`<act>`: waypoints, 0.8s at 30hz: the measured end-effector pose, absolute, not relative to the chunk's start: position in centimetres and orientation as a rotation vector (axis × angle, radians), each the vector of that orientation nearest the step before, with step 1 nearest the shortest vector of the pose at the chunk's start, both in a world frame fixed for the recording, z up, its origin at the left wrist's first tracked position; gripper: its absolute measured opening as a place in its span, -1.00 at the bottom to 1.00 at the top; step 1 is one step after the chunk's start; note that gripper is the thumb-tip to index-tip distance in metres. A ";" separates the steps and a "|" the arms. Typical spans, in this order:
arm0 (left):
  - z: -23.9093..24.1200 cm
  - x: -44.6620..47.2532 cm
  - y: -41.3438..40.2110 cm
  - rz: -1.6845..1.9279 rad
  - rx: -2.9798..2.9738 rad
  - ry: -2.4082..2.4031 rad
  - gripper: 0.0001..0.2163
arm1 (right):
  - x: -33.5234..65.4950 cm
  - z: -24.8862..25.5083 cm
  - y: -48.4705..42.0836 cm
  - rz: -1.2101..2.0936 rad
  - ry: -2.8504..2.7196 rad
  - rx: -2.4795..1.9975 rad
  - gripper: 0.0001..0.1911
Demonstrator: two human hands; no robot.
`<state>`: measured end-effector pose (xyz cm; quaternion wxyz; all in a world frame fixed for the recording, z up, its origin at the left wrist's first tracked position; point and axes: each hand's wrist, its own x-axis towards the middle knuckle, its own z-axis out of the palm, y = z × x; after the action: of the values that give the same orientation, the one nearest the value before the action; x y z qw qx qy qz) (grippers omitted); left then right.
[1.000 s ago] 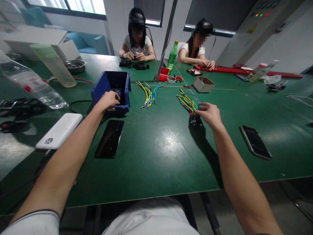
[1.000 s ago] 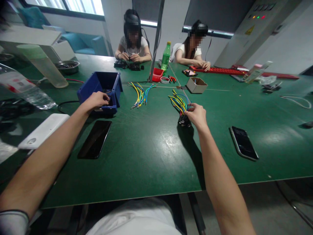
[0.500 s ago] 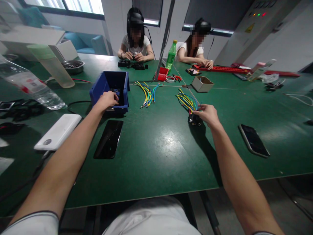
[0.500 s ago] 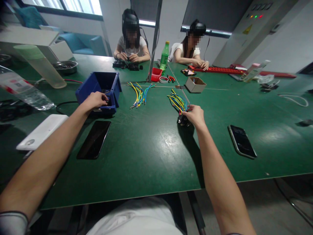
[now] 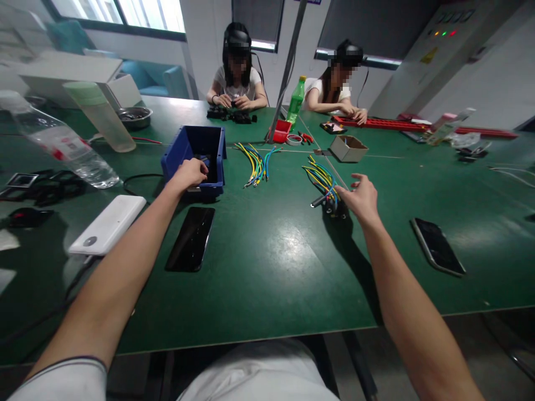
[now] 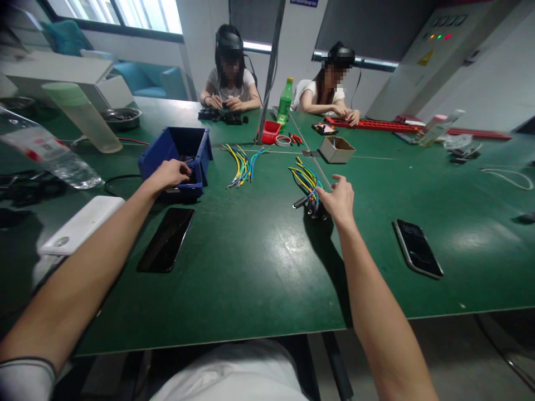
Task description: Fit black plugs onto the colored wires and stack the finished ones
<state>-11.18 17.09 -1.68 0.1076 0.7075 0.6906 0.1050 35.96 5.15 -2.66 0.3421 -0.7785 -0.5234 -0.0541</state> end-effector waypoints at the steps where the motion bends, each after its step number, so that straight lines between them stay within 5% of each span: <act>1: -1.8 -11.2 17.2 0.311 2.083 2.037 -0.74 | 35.7 -2.5 5.1 -0.181 -1.342 -1.976 -0.46; 9: -2.4 -11.6 17.7 0.313 2.089 2.068 -0.69 | 30.8 -2.1 4.0 -0.340 -1.366 -1.584 -0.81; 24: -2.8 -11.9 17.8 0.418 2.131 1.998 -0.66 | 21.2 -5.8 4.5 -0.123 -2.058 -1.565 -0.76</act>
<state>-11.93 17.77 -2.76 0.0949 0.7189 0.6740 0.1411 21.19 4.51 -5.78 0.2729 -0.5817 -0.7649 -0.0457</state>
